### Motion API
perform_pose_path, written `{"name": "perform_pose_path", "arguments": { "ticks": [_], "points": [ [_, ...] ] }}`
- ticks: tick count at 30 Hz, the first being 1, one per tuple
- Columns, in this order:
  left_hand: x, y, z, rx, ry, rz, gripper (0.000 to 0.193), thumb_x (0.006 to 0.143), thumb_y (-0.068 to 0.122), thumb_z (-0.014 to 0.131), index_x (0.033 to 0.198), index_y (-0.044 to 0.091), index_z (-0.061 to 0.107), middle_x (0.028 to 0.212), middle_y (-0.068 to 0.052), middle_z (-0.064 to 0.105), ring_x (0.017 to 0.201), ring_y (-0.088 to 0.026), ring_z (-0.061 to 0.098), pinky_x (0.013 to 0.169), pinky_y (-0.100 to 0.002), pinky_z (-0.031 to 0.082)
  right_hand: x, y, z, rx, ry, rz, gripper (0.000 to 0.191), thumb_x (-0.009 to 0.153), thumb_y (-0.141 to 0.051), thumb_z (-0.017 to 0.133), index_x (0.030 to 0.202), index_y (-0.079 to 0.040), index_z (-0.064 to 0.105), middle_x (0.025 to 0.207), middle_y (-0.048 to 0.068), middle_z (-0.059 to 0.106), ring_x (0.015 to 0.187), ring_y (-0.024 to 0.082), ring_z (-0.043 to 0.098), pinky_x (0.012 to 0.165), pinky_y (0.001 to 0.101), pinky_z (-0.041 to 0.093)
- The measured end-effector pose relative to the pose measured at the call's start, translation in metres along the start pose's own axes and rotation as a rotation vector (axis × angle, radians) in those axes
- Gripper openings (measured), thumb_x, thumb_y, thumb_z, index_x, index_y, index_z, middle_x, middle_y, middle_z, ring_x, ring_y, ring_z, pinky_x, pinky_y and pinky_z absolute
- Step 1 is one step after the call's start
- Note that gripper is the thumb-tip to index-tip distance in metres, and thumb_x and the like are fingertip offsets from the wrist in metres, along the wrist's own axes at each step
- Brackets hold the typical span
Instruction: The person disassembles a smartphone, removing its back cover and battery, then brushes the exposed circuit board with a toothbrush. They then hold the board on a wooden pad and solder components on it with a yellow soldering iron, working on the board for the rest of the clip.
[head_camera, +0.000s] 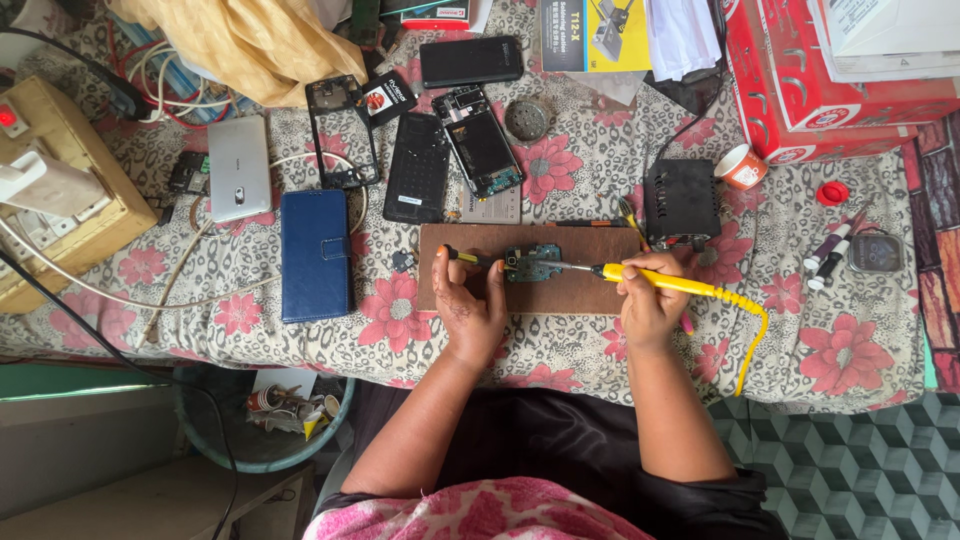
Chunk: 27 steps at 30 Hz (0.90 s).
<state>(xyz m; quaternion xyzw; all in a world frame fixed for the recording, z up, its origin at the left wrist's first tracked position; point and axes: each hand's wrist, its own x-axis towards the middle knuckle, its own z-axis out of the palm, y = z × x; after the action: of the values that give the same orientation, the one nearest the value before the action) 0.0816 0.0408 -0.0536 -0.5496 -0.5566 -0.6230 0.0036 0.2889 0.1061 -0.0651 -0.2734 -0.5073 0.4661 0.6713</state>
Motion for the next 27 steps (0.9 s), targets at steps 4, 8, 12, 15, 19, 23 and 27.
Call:
{"name": "perform_pose_path", "arguments": {
  "ticks": [4, 8, 12, 15, 19, 23, 27],
  "points": [
    [0.0007, 0.0005, -0.0002, 0.015, 0.008, 0.009, 0.084, 0.096, -0.006, 0.07, 0.154, 0.003, 0.01, 0.11, -0.016, 0.066, 0.085, -0.023, 0.064, 0.078, -0.034, 0.053, 0.0006, 0.0001, 0.0003, 0.0, -0.006, -0.011, 0.01, 0.098, 0.005, 0.058, 0.108, 0.001, 0.058, 0.097, 0.01, 0.063, 0.074, 0.01, 0.056, 0.073, 0.0248, 0.05],
    [0.0011, 0.0008, 0.0001, 0.025, 0.015, 0.016, 0.085, 0.096, -0.006, 0.071, 0.154, 0.003, 0.01, 0.109, -0.016, 0.066, 0.085, -0.024, 0.064, 0.078, -0.034, 0.052, 0.0006, 0.0003, 0.0001, -0.006, -0.014, -0.028, 0.011, 0.098, 0.006, 0.058, 0.108, 0.001, 0.058, 0.097, 0.01, 0.064, 0.073, 0.01, 0.056, 0.073, 0.0246, 0.05],
    [0.0013, 0.0004, -0.0007, 0.041, 0.013, 0.019, 0.085, 0.096, -0.005, 0.071, 0.154, 0.003, 0.01, 0.108, -0.016, 0.066, 0.084, -0.024, 0.064, 0.077, -0.034, 0.052, -0.0001, 0.0008, 0.0002, -0.019, -0.008, -0.027, 0.011, 0.098, 0.006, 0.058, 0.108, 0.001, 0.058, 0.097, 0.01, 0.064, 0.073, 0.01, 0.056, 0.074, 0.0246, 0.05],
    [0.002, -0.0001, -0.0004, 0.044, 0.017, 0.015, 0.086, 0.095, -0.005, 0.072, 0.154, 0.003, 0.01, 0.107, -0.016, 0.066, 0.083, -0.024, 0.063, 0.077, -0.035, 0.052, -0.0001, 0.0013, 0.0005, -0.021, -0.002, -0.026, 0.01, 0.098, 0.006, 0.059, 0.107, 0.001, 0.058, 0.097, 0.01, 0.063, 0.073, 0.01, 0.056, 0.074, 0.0243, 0.049],
    [0.0015, 0.0, -0.0004, 0.026, 0.014, 0.009, 0.085, 0.095, -0.006, 0.071, 0.154, 0.003, 0.011, 0.109, -0.016, 0.066, 0.083, -0.023, 0.064, 0.078, -0.035, 0.052, -0.0007, 0.0012, 0.0003, -0.03, -0.011, -0.032, 0.01, 0.098, 0.006, 0.058, 0.106, 0.001, 0.058, 0.096, 0.009, 0.062, 0.072, 0.009, 0.054, 0.073, 0.0236, 0.048],
    [0.0014, -0.0001, -0.0006, 0.014, 0.013, 0.003, 0.085, 0.095, -0.006, 0.071, 0.155, 0.004, 0.011, 0.11, -0.016, 0.067, 0.084, -0.023, 0.065, 0.079, -0.035, 0.052, -0.0012, 0.0013, 0.0008, -0.02, -0.018, -0.035, 0.011, 0.097, 0.006, 0.058, 0.107, 0.001, 0.058, 0.095, 0.009, 0.062, 0.073, 0.009, 0.054, 0.073, 0.0233, 0.048],
    [0.0006, 0.0001, -0.002, 0.039, 0.0, 0.003, 0.085, 0.095, -0.006, 0.071, 0.155, 0.004, 0.011, 0.11, -0.015, 0.067, 0.084, -0.023, 0.064, 0.079, -0.035, 0.052, -0.0014, 0.0014, 0.0003, -0.023, -0.022, -0.038, 0.012, 0.097, 0.007, 0.058, 0.107, 0.001, 0.057, 0.095, 0.009, 0.061, 0.072, 0.009, 0.053, 0.072, 0.023, 0.047]
  ]
}}
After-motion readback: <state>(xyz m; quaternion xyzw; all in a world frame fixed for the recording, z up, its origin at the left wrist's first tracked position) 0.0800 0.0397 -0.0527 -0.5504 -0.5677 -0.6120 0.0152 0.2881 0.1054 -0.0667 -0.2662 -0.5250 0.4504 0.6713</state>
